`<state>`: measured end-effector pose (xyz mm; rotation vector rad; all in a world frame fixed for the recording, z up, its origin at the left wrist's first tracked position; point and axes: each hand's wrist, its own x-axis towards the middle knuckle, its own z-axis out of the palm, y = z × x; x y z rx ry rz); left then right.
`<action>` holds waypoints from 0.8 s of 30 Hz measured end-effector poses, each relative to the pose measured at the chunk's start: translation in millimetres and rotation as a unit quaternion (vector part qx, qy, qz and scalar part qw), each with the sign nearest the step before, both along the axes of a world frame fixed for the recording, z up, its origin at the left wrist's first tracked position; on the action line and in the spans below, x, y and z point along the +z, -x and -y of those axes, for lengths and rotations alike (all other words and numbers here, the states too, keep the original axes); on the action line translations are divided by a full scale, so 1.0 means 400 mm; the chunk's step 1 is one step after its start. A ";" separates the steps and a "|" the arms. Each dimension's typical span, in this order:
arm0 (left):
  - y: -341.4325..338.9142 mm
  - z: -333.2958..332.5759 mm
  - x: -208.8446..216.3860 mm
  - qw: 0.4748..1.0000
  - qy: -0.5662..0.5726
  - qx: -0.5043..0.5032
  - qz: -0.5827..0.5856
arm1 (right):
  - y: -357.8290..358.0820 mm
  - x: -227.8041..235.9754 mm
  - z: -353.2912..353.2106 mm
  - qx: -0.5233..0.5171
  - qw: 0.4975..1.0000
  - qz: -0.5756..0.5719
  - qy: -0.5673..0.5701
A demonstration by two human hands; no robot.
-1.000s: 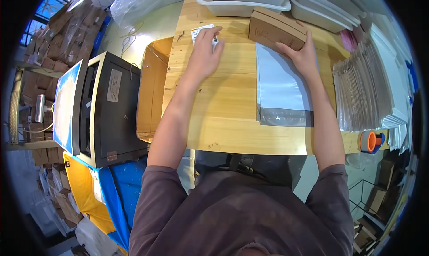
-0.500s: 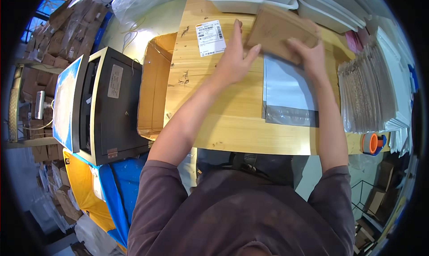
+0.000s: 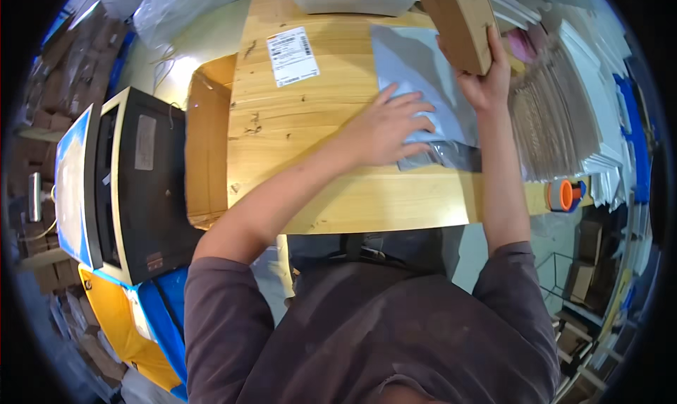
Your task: The recorder packages small components into cardboard boxes, then seals those boxes inside plastic mailing bags and applies logistics labels.
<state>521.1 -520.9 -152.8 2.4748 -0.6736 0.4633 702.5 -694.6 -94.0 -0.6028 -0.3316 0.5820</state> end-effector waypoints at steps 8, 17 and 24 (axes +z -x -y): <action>0.017 -0.010 0.050 0.995 0.057 0.012 -0.075 | 0.289 -0.045 0.258 -0.550 0.562 0.485 0.382; 0.009 0.004 0.036 0.996 0.056 0.066 0.017 | 0.372 -0.108 0.370 -0.469 0.715 0.170 0.490; 0.000 -0.003 0.058 0.981 0.113 0.129 0.093 | 0.589 -0.072 0.358 -0.300 0.908 -0.091 0.278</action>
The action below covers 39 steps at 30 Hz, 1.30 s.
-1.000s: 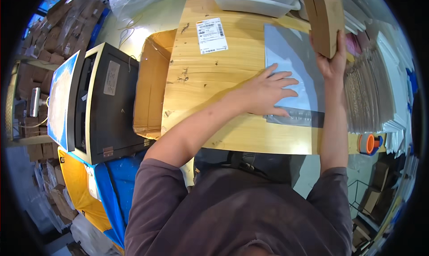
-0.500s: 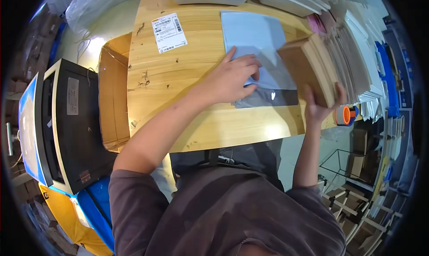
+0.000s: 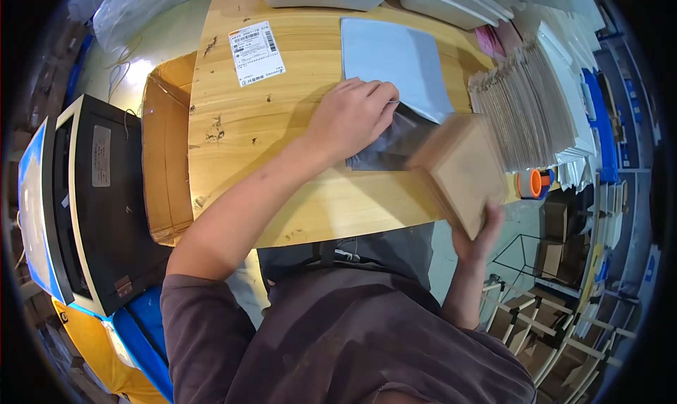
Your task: The recorder packages small components into cardboard boxes, then seals those boxes inside plastic mailing bags and applies logistics labels.
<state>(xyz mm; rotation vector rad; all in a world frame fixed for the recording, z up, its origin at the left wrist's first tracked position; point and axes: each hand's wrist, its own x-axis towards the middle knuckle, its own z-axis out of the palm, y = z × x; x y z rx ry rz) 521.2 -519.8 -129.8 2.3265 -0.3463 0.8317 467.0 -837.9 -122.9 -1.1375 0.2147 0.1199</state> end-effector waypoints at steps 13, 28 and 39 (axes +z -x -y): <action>-0.004 -0.025 -0.032 0.988 -0.115 0.069 0.073 | 0.011 0.052 -0.074 0.139 0.988 -0.066 -0.017; 0.022 0.008 -0.005 0.987 -0.054 0.111 -0.105 | 0.005 0.047 -0.121 0.114 0.992 -0.048 -0.024; 0.023 0.003 0.012 0.998 0.054 -0.042 0.005 | -0.015 0.052 -0.126 0.111 0.983 -0.078 -0.124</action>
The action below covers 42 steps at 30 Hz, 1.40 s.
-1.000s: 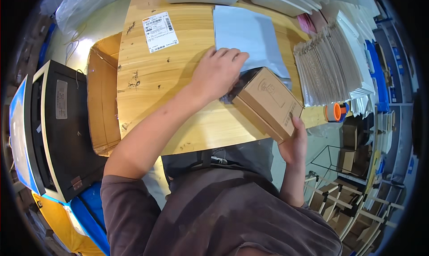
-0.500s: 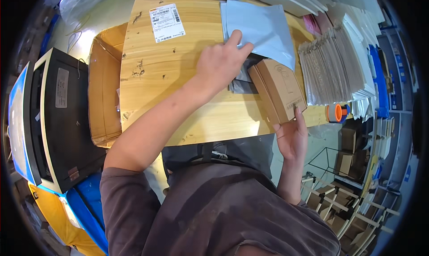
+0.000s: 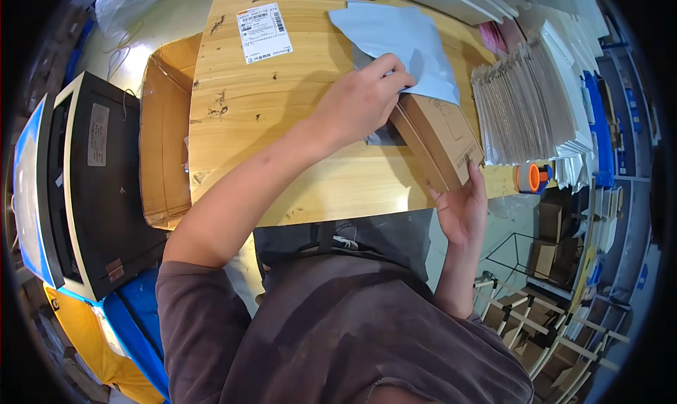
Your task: The recorder packages small components into cardboard boxes, then seals those boxes inside plastic mailing bags and applies logistics labels.
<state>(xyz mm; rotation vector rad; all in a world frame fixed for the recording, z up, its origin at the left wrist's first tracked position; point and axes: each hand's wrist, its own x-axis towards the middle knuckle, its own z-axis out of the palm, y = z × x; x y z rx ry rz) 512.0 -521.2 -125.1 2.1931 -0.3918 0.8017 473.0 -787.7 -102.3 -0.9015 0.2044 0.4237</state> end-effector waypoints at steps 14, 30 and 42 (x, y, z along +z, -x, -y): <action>0.006 0.001 0.034 0.997 0.018 -0.039 0.061 | -0.025 -0.043 -0.045 -0.011 0.991 -0.010 -0.133; 0.038 -0.010 0.074 0.996 -0.051 0.067 0.005 | -0.007 -0.061 -0.116 -0.077 0.991 0.107 -0.016; 0.039 -0.011 0.103 0.979 -0.156 0.040 0.129 | -0.003 -0.045 -0.175 -0.093 0.966 0.222 0.099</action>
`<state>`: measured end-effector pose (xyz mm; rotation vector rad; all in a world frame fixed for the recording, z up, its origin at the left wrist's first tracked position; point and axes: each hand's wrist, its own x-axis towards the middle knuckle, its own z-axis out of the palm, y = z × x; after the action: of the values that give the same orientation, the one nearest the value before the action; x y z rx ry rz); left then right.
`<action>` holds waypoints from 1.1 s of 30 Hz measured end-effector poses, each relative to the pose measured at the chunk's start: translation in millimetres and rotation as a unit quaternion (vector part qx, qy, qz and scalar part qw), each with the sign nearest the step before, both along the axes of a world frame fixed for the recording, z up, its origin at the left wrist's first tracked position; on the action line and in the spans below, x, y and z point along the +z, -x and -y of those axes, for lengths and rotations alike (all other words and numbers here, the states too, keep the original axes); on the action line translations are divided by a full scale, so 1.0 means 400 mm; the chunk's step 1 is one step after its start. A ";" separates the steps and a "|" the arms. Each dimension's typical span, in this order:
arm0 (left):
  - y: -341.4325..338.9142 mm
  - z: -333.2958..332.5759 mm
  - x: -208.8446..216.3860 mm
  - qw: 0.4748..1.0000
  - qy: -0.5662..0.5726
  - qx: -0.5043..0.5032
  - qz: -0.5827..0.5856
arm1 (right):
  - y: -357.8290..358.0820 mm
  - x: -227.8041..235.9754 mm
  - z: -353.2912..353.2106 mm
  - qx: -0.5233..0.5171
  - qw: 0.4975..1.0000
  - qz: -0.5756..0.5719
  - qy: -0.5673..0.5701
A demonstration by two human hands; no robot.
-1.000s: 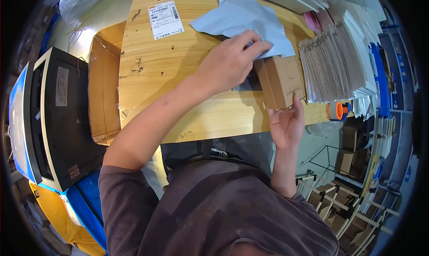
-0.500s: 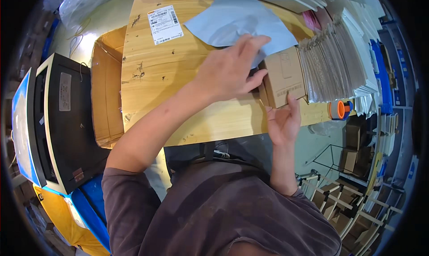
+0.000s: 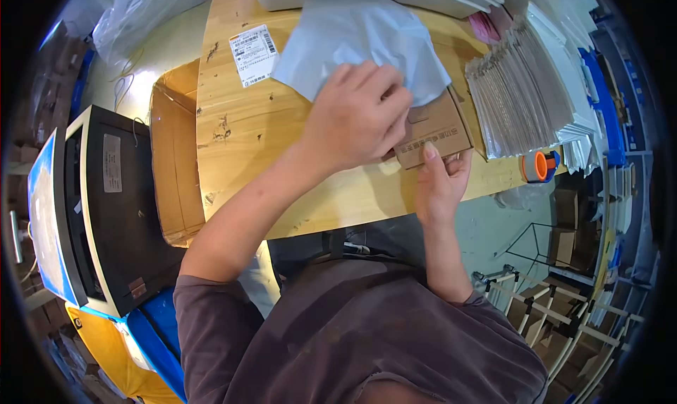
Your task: The recorder packages small components into cardboard boxes, then seals those boxes inside plastic mailing bags and applies logistics labels.
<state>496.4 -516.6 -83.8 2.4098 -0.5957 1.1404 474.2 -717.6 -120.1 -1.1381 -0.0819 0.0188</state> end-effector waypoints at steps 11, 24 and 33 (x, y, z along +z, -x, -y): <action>-0.011 -0.024 0.000 0.981 0.159 -0.103 0.042 | -0.009 -0.016 -0.042 -0.087 0.958 0.201 0.185; 0.013 -0.107 0.115 0.999 -0.015 0.030 0.023 | -0.263 0.067 -0.065 0.081 0.799 0.517 0.297; -0.009 -0.174 0.086 0.963 -0.226 0.141 0.038 | -0.325 0.103 -0.130 0.173 0.767 0.522 0.331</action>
<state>499.8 -447.1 -49.3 2.9265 -0.6029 1.3333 604.0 -665.6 -78.9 -1.7073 -1.3867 -0.2872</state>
